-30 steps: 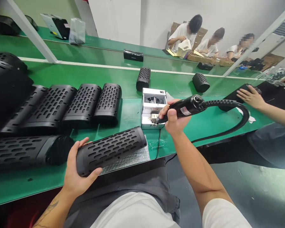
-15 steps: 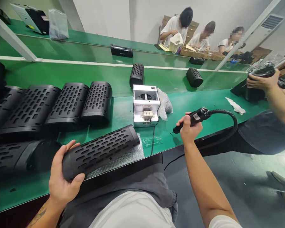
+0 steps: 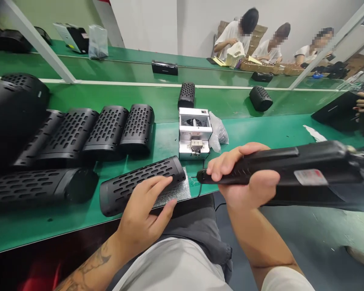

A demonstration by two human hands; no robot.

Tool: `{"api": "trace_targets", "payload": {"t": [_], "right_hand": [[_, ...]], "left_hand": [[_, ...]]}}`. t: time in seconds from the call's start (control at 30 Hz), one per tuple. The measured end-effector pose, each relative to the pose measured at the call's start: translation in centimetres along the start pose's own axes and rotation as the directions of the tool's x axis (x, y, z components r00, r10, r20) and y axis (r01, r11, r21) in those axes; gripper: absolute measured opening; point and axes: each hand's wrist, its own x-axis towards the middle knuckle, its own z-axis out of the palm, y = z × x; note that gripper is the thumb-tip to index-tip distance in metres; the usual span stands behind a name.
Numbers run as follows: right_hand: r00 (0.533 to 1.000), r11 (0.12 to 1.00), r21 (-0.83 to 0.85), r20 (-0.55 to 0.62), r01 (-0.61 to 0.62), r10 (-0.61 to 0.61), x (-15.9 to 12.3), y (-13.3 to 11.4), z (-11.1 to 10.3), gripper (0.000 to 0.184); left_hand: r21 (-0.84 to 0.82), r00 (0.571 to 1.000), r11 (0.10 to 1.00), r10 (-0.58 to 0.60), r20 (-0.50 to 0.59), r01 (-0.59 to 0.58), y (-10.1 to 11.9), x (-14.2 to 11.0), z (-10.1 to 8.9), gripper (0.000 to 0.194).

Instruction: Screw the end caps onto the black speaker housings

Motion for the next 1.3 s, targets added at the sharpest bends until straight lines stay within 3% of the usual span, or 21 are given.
{"api": "trace_targets", "payload": {"t": [0.1, 0.17, 0.37, 0.63, 0.83, 0.9, 1.0, 1.17, 1.3], "right_hand": [[0.981, 0.980, 0.057, 0.053, -0.192, 0.189, -1.3, -3.4, 3.1, 0.044], [0.967, 0.965, 0.063, 0.045, -0.254, 0.251, -2.2, -5.0, 4.5, 0.037], [0.969, 0.972, 0.065, 0.119, -0.225, 0.216, -3.7, -5.6, 5.4, 0.027], [0.943, 0.964, -0.007, 0.205, -0.265, 0.261, -4.3, -5.6, 5.4, 0.021], [0.939, 0.980, -0.036, 0.282, -0.197, 0.199, -6.0, -5.2, 8.0, 0.022], [0.925, 0.970, -0.050, 0.295, -0.237, 0.241, -5.9, -4.8, 8.8, 0.027], [0.905, 0.963, -0.043, 0.335, -0.265, 0.264, -5.1, -3.4, 9.4, 0.038], [0.918, 0.983, 0.045, 0.367, -0.179, 0.150, -4.2, 1.9, 9.4, 0.042], [0.927, 0.990, 0.090, 0.369, -0.112, 0.071, -4.7, 5.7, 9.5, 0.042]], "left_hand": [[-0.086, 0.996, 0.994, -0.057, 0.067, 0.063, -0.4, 1.0, 0.4, 0.041], [-0.137, 0.996, 0.988, -0.059, 0.071, 0.068, -0.9, 0.9, 0.2, 0.034], [-0.238, 0.998, 0.970, -0.056, -0.024, 0.049, -1.5, -0.2, -0.8, 0.015], [-0.163, 0.994, 0.986, -0.041, -0.105, 0.023, -1.4, -1.3, -2.3, 0.014], [-0.071, 0.993, 0.996, -0.069, -0.097, 0.062, -1.6, -3.3, -2.9, 0.020], [-0.055, 0.994, 0.994, -0.095, -0.060, 0.092, -2.0, -4.0, -3.1, 0.030], [0.010, 0.988, 0.988, -0.152, 0.011, 0.152, -3.1, -5.1, -4.0, 0.062], [0.127, 0.970, 0.968, -0.227, 0.085, 0.215, -6.6, -7.0, -6.7, 0.107], [0.042, 0.920, 0.940, -0.340, 0.193, 0.339, -9.3, -8.9, -7.8, 0.130]]}}
